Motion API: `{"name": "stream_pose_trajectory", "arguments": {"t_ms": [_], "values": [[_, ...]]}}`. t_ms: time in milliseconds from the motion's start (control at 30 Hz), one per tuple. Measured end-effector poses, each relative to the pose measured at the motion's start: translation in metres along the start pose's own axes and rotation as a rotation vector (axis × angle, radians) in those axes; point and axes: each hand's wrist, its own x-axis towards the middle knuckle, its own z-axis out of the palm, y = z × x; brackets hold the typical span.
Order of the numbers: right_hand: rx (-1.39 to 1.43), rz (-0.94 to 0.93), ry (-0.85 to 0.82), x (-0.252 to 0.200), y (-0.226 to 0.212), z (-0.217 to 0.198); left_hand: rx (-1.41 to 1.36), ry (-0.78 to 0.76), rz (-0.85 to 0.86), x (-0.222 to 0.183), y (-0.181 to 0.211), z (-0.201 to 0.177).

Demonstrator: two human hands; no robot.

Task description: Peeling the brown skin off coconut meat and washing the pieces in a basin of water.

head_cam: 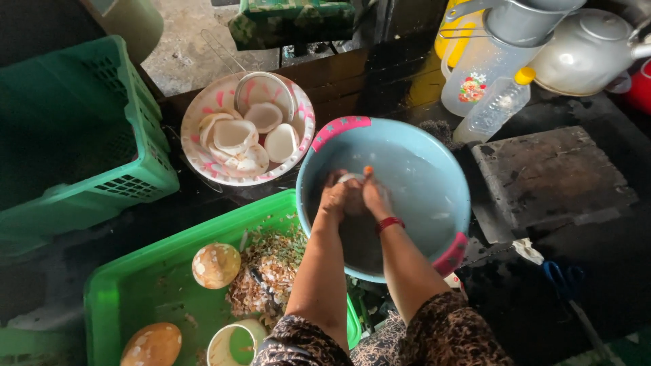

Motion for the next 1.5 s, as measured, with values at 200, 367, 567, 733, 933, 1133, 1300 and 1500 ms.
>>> {"name": "stream_pose_trajectory", "arguments": {"t_ms": [200,367,567,733,933,1133,1300,1500], "values": [[0.637,0.306,-0.044,-0.006,-0.038,-0.04,-0.13,-0.039,-0.222,-0.007,0.011,0.003],[0.883,0.282,0.024,0.013,-0.027,-0.007,-0.127,-0.049,-0.265,-0.022,0.018,-0.002],[0.089,0.259,0.204,0.059,0.155,0.198,-0.237,-0.047,-0.073,-0.016,0.021,0.01],[0.718,0.24,0.009,-0.082,-0.1,-0.107,0.176,0.053,0.124,0.051,-0.037,0.013],[0.36,0.142,0.343,-0.062,-0.089,-0.082,0.211,0.114,0.558,0.036,-0.078,-0.007],[0.136,0.363,-0.009,-0.04,-0.035,-0.075,1.081,-0.051,0.105,-0.014,0.0,0.022],[0.144,0.445,0.031,0.009,0.0,0.004,1.429,-0.48,0.135,-0.005,0.005,0.01],[0.022,-0.14,0.051,-0.046,-0.001,-0.033,0.928,-0.191,-0.129,-0.042,0.046,-0.01]]}}
